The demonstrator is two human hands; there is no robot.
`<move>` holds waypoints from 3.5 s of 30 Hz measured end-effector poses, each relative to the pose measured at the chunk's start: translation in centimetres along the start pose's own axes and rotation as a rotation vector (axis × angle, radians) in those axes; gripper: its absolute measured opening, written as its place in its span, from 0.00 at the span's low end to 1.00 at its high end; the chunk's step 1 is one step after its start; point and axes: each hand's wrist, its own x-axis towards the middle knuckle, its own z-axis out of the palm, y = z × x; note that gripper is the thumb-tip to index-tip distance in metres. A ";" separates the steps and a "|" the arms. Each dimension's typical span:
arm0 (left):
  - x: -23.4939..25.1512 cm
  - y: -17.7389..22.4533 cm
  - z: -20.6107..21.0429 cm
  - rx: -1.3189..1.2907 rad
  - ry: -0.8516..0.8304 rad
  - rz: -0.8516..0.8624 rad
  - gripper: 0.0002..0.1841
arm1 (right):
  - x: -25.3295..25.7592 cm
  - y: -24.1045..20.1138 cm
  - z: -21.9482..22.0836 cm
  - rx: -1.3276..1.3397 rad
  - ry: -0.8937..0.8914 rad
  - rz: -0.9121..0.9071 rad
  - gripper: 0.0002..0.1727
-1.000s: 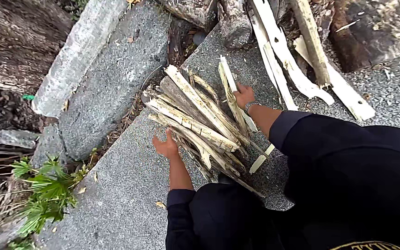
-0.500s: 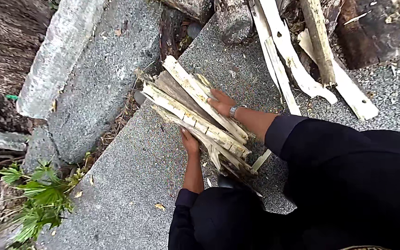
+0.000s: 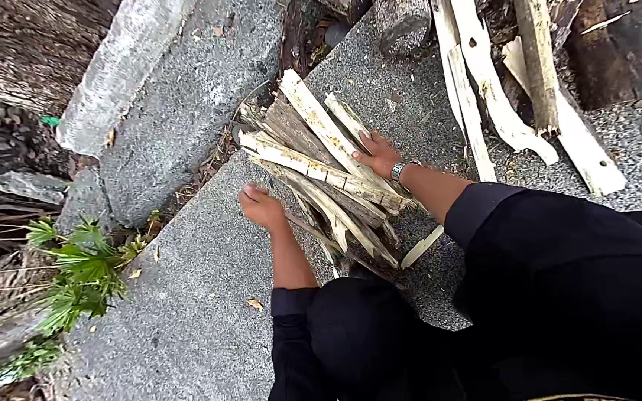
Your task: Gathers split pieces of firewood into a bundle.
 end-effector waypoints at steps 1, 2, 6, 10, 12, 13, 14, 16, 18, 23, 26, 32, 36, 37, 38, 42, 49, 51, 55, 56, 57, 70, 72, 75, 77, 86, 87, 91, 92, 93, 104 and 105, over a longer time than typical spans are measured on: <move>1.7 1.5 -1.2 -0.044 -0.002 0.015 0.28 | -0.8 -0.1 0.8 -0.070 0.010 -0.005 0.52; 3.4 3.0 -2.2 -0.077 -0.023 0.019 0.27 | -1.6 0.0 1.8 -0.140 0.026 -0.014 0.52; 9.9 7.7 -1.5 -0.314 -0.064 -0.044 0.24 | -4.1 -0.1 4.3 -0.301 0.096 -0.005 0.57; 9.6 7.1 1.5 0.006 -0.225 -0.023 0.38 | -5.2 -1.6 2.9 -0.215 -0.003 0.047 0.51; 5.9 5.4 4.2 0.206 -0.313 -0.026 0.46 | -4.8 -2.2 0.3 -0.085 0.027 0.087 0.49; 3.6 4.3 5.6 0.289 -0.341 -0.022 0.49 | -4.3 -2.1 -1.7 -0.049 0.090 0.119 0.51; 1.3 3.0 6.5 0.382 -0.363 0.015 0.53 | -3.9 -1.8 -4.0 -0.045 0.182 0.149 0.55; -1.6 0.9 7.5 0.488 -0.376 0.118 0.62 | -2.7 -0.5 -9.3 -0.134 0.450 0.208 0.68; -3.2 -0.5 7.9 0.460 -0.409 0.212 0.67 | -2.7 1.7 -15.2 -0.194 0.653 0.310 0.79; -3.6 -1.1 8.3 0.481 -0.505 0.245 0.69 | -2.7 12.1 -23.8 -0.102 0.800 0.552 0.91; -3.3 -0.7 8.4 0.519 -0.562 0.208 0.69 | -3.4 14.6 -25.0 -0.122 0.657 0.513 0.82; -3.0 -0.4 8.3 0.526 -0.601 0.185 0.70 | -4.9 11.5 -24.9 -0.155 0.536 0.498 0.41; -3.1 -0.7 8.1 0.466 -0.593 0.139 0.72 | -4.2 10.1 -25.2 -0.071 0.491 0.137 0.46; -3.1 -1.1 8.1 0.440 -0.577 0.131 0.72 | -3.8 8.7 -24.6 -0.027 0.449 0.016 0.45; -3.2 -1.4 8.0 0.406 -0.552 0.128 0.71 | -3.8 6.9 -23.5 0.031 0.381 -0.095 0.47; -3.6 -1.1 8.0 0.224 -0.331 0.112 0.61 | -4.2 0.7 -14.9 0.216 0.130 -0.282 0.58; -3.8 1.1 5.7 0.198 -0.368 0.061 0.61 | -3.4 3.1 -2.0 -0.189 -0.020 0.083 0.43; -4.0 1.7 5.7 0.252 -0.462 0.068 0.65 | -2.4 3.5 -3.4 -0.290 -0.060 0.034 0.42; -4.5 2.0 8.0 0.402 -0.540 0.077 0.79 | -1.0 3.4 -9.0 -0.488 0.013 -0.067 0.33; -4.8 1.6 8.7 0.413 -0.513 0.082 0.83 | -0.6 3.9 -10.0 -0.469 0.103 -0.048 0.35; -5.1 1.4 9.2 0.413 -0.486 0.086 0.85 | -0.1 4.5 -10.7 -0.430 0.190 -0.010 0.40; -5.1 0.7 9.4 0.432 -0.458 0.025 0.87 | 2.7 4.1 -9.7 -0.237 0.132 0.278 0.58; -5.2 1.0 9.6 0.438 -0.450 0.014 0.87 | 1.7 3.9 -9.8 -0.172 0.069 0.176 0.47; -5.2 1.1 9.6 0.436 -0.447 0.008 0.87 | 0.8 2.5 -7.5 -0.102 0.038 0.044 0.46; -5.3 1.1 9.7 0.433 -0.447 0.013 0.87 | 0.8 1.0 -5.6 -0.162 0.002 -0.017 0.53; -5.2 0.8 9.8 0.441 -0.486 0.031 0.87 | 0.2 -4.4 -3.2 -0.371 -0.128 0.042 0.55; -5.2 1.0 9.8 0.430 -0.490 0.036 0.88 | 0.3 -3.8 -3.6 -0.394 -0.119 0.015 0.54; -5.2 1.0 9.6 0.425 -0.490 0.042 0.88 | 1.0 -0.3 -8.9 -0.461 0.172 -0.223 0.51; -5.2 1.0 9.6 0.429 -0.492 0.041 0.88 | 0.9 0.9 -11.7 -0.460 0.281 -0.255 0.53; -5.1 1.1 9.7 0.422 -0.496 0.041 0.88 | 1.1 2.6 -14.6 -0.450 0.405 -0.254 0.57; -5.1 0.9 9.8 0.452 -0.463 0.126 0.87 | -6.1 19.3 -23.6 -0.413 0.169 0.646 0.79; -5.0 0.9 9.8 0.447 -0.461 0.124 0.87 | -6.0 18.8 -23.8 -0.417 0.201 0.614 0.74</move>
